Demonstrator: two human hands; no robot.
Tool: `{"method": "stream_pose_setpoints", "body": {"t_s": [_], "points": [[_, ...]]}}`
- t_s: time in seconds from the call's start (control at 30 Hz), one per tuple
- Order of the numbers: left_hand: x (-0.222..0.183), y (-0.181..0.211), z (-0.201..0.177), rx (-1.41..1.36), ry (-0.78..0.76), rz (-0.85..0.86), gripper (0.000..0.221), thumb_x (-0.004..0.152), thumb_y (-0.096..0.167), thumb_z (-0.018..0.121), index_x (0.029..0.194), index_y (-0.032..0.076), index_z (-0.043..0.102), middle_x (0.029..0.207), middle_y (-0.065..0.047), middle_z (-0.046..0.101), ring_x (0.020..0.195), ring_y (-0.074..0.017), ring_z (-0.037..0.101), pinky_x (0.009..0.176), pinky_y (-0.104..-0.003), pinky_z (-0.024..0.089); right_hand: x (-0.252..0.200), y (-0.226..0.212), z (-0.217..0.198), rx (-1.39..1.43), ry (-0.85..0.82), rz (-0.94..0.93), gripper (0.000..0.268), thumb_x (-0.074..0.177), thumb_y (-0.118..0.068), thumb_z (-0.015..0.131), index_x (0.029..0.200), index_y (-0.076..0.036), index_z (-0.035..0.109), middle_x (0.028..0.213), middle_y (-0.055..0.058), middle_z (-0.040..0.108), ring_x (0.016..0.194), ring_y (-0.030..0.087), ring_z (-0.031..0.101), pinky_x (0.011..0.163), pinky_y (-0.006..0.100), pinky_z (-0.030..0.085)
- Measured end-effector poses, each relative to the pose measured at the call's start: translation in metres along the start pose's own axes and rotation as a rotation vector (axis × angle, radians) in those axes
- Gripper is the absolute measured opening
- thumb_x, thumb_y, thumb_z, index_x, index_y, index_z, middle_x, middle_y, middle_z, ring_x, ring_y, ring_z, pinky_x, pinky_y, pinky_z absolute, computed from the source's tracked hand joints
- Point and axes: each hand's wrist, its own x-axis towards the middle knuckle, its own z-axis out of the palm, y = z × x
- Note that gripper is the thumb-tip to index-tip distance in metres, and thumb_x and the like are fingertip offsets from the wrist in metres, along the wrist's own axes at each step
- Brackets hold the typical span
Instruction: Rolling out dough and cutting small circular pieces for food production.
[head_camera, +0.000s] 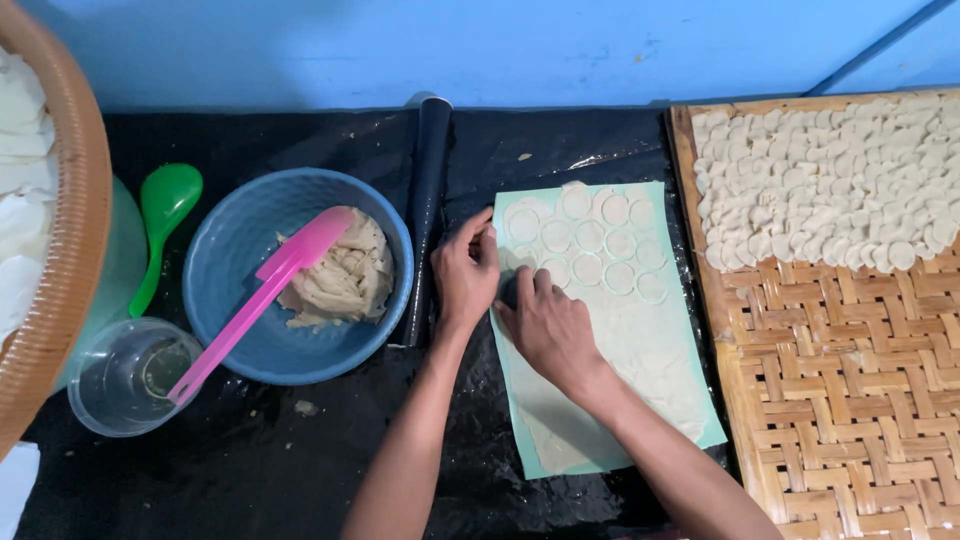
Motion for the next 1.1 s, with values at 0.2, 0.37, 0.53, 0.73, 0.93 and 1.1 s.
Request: {"method": "stream_pose_setpoints", "body": {"t_s": [0.2, 0.37, 0.53, 0.73, 0.93, 1.1], "points": [[-0.001, 0.003, -0.001, -0.021, -0.012, -0.042, 0.023, 0.097, 0.006, 0.063, 0.118, 0.001, 0.072, 0.099, -0.015, 0.078, 0.085, -0.0246, 0.078, 0.073, -0.034, 0.06, 0.001, -0.002, 0.014, -0.133, 0.084, 0.062, 0.045, 0.099, -0.044, 0.061, 0.109, -0.002, 0.052, 0.086, 0.017, 0.063, 0.063, 0.033, 0.07, 0.049, 0.044, 0.055], [-0.002, 0.002, -0.001, -0.009, -0.002, -0.033, 0.022, 0.097, 0.005, 0.063, 0.116, 0.001, 0.072, 0.1, -0.015, 0.078, 0.086, -0.0252, 0.078, 0.075, -0.034, 0.059, 0.0, 0.005, 0.003, -0.084, 0.025, -0.133, 0.04, 0.098, -0.042, 0.06, 0.108, -0.004, 0.053, 0.088, 0.017, 0.062, 0.061, 0.034, 0.068, 0.048, 0.044, 0.054], [-0.001, 0.001, 0.0, -0.004, -0.005, -0.043, 0.021, 0.097, 0.005, 0.063, 0.116, 0.001, 0.072, 0.1, -0.015, 0.078, 0.086, -0.0263, 0.078, 0.075, -0.035, 0.059, -0.002, 0.005, 0.009, -0.132, 0.068, -0.06, 0.04, 0.099, -0.042, 0.06, 0.107, -0.004, 0.052, 0.087, 0.017, 0.061, 0.065, 0.032, 0.069, 0.048, 0.044, 0.054], [-0.001, 0.001, 0.001, 0.031, -0.009, 0.014, 0.02, 0.097, 0.005, 0.063, 0.115, 0.001, 0.072, 0.102, -0.017, 0.077, 0.092, -0.0296, 0.077, 0.08, -0.037, 0.059, -0.006, 0.003, 0.01, -0.136, 0.063, -0.099, 0.04, 0.097, -0.043, 0.061, 0.106, -0.005, 0.051, 0.088, 0.017, 0.061, 0.065, 0.032, 0.07, 0.049, 0.044, 0.055], [0.0, 0.003, -0.003, 0.025, -0.007, 0.003, 0.021, 0.096, 0.004, 0.062, 0.114, 0.0, 0.072, 0.102, -0.017, 0.078, 0.092, -0.0302, 0.077, 0.079, -0.037, 0.059, -0.01, 0.011, -0.02, 0.09, -0.036, -0.102, 0.042, 0.102, -0.041, 0.058, 0.113, -0.001, 0.049, 0.092, 0.023, 0.064, 0.071, 0.041, 0.07, 0.056, 0.05, 0.055], [0.0, 0.004, -0.001, -0.011, 0.007, -0.016, 0.021, 0.096, 0.004, 0.062, 0.114, 0.001, 0.071, 0.101, -0.017, 0.077, 0.092, -0.0298, 0.077, 0.078, -0.037, 0.059, -0.031, 0.022, -0.037, 0.1, 0.015, 0.185, 0.047, 0.099, -0.042, 0.058, 0.122, -0.002, 0.048, 0.103, 0.023, 0.066, 0.074, 0.044, 0.07, 0.062, 0.052, 0.055]]}}
